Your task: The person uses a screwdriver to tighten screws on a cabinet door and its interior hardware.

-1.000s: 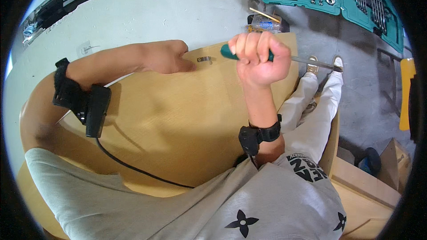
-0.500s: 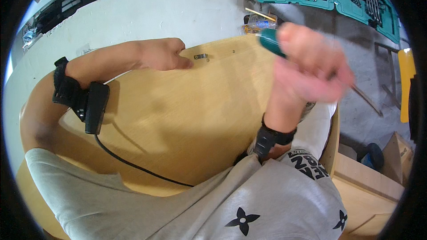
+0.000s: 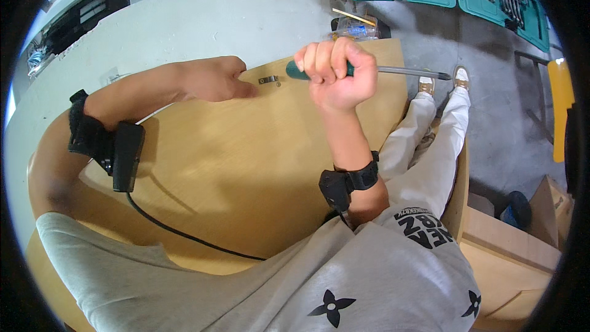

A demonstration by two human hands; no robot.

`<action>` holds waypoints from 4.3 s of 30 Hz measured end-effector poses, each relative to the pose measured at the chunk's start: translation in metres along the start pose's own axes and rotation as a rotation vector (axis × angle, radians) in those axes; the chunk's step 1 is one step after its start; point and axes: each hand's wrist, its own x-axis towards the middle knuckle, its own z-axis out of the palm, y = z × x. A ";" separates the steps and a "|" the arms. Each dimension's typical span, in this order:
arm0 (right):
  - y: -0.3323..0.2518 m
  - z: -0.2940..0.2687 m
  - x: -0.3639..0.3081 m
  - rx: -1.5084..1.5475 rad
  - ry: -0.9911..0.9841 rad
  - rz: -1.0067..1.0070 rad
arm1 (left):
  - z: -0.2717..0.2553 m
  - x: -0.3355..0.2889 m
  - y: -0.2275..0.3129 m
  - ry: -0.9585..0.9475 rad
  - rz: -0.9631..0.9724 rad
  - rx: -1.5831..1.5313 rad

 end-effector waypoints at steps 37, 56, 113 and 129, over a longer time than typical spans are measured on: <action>-0.069 0.030 0.031 0.019 -0.360 -0.375 | -0.005 -0.009 0.007 -0.058 -0.056 -0.023; 0.018 -0.006 -0.002 -0.125 -0.036 0.014 | -0.003 -0.001 0.010 -0.058 -0.051 0.006; -0.138 0.131 0.107 -1.058 -1.352 1.591 | 0.157 -0.071 0.323 0.437 -0.160 0.283; -0.279 0.021 -0.189 -0.432 -2.418 1.638 | 0.421 -0.147 0.607 0.644 -1.038 -2.236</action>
